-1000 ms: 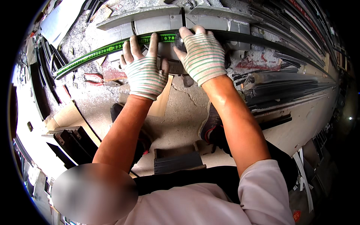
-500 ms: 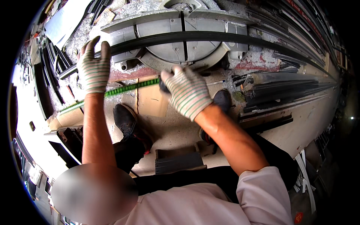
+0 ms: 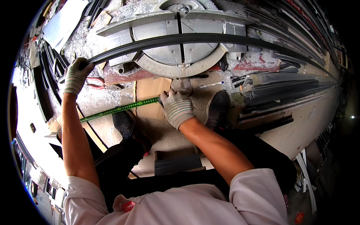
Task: The person measures and cuts black plastic window frame profiles using a miter saw, then fits the cut pieces into a white window frame. The person repeats the process for multiple pieces, checking fit and alignment.
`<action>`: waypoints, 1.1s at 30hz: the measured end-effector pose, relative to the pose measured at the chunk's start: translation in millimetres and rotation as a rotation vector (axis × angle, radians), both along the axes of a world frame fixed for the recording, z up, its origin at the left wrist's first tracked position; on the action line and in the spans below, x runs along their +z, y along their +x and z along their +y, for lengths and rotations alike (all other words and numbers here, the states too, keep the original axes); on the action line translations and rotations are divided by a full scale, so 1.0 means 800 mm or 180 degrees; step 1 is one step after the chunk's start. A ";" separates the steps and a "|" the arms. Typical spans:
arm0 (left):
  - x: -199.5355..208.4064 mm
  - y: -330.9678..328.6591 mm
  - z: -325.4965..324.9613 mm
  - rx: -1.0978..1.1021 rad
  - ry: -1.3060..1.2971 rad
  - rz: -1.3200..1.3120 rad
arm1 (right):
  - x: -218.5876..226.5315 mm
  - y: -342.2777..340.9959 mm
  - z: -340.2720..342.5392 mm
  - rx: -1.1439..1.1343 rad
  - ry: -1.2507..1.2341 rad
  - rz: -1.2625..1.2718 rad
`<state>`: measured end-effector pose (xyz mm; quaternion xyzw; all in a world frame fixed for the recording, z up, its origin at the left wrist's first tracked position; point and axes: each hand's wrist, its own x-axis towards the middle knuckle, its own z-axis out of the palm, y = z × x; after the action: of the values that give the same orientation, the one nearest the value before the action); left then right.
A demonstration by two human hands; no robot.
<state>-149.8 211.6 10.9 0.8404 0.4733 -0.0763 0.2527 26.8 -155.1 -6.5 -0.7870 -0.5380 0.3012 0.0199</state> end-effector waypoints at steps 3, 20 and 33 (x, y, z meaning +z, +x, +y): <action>-0.003 0.015 -0.007 -0.0021 0.0018 -0.0178 | 0.018 0.011 -0.001 -0.0133 0.0282 -0.0049; -0.034 0.121 -0.016 -0.0200 0.0329 -0.0737 | 0.003 0.308 0.012 -0.3265 0.1847 -0.0339; -0.016 0.121 -0.010 -0.0183 -0.0152 -0.0384 | 0.019 0.366 -0.004 -0.1138 0.1858 -0.2210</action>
<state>-52.8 203.8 -1.8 0.8504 0.4309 -0.0440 0.2985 319.2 -158.2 8.3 -0.8827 -0.4312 -0.1506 0.1106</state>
